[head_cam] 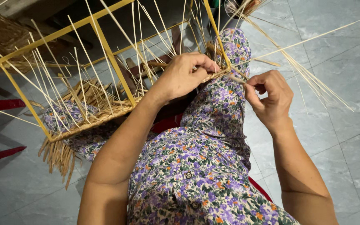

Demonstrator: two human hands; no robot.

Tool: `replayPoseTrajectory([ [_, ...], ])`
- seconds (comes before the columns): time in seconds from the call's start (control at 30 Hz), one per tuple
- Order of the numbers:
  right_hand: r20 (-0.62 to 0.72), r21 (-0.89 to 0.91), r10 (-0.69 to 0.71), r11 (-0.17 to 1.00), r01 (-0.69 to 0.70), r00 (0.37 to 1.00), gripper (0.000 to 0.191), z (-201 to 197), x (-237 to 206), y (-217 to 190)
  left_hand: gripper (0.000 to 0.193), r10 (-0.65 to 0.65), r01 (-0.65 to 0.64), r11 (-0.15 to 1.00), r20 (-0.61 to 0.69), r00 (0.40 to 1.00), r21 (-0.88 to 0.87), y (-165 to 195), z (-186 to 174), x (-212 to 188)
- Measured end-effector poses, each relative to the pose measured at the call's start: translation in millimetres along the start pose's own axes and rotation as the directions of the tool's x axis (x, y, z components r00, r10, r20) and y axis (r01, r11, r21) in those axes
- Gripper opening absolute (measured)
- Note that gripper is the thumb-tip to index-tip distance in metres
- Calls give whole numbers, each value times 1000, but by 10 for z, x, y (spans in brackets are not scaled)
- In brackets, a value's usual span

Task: The person weaves dried plant fibers through a rectangular bamboo frame held between their legs. They repeatedly pass strands through vertical supports, pull them tight, and occasionally reach for additional fibers from a nearby table.

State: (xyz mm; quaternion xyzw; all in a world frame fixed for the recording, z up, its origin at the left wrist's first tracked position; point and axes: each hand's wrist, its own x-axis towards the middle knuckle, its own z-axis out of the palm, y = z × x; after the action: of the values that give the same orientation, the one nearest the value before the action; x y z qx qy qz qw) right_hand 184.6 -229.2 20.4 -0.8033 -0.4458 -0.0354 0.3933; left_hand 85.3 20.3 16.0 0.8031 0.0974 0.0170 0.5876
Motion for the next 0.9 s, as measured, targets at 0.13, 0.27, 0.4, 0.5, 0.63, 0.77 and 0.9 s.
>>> replayPoseTrajectory([
  [0.13,-2,-123,-101,987,100,995,23,24,12,-19,20,-8,8,998,1,1000,-57,31,-11,16],
  [0.27,-46,-132,-207,971,199,977,25,77,10,-12,17,-48,48,999,9,999,11,91,-13,58],
  [0.4,-45,-126,-275,955,268,960,24,179,9,-39,16,-43,43,999,19,999,18,150,-28,70],
  [0.5,-83,-127,-258,961,246,963,24,251,4,-76,15,10,-10,999,13,1000,52,180,-42,73],
  [0.63,-95,-175,-237,960,218,967,25,270,8,-112,13,35,-36,998,26,999,46,190,-53,82],
  [0.77,-61,-216,-247,949,228,967,25,241,7,-122,12,64,-72,988,64,996,133,159,-75,136],
  [0.9,-78,-238,-235,948,211,969,23,263,-11,-132,13,91,-101,990,101,991,96,107,-93,197],
])
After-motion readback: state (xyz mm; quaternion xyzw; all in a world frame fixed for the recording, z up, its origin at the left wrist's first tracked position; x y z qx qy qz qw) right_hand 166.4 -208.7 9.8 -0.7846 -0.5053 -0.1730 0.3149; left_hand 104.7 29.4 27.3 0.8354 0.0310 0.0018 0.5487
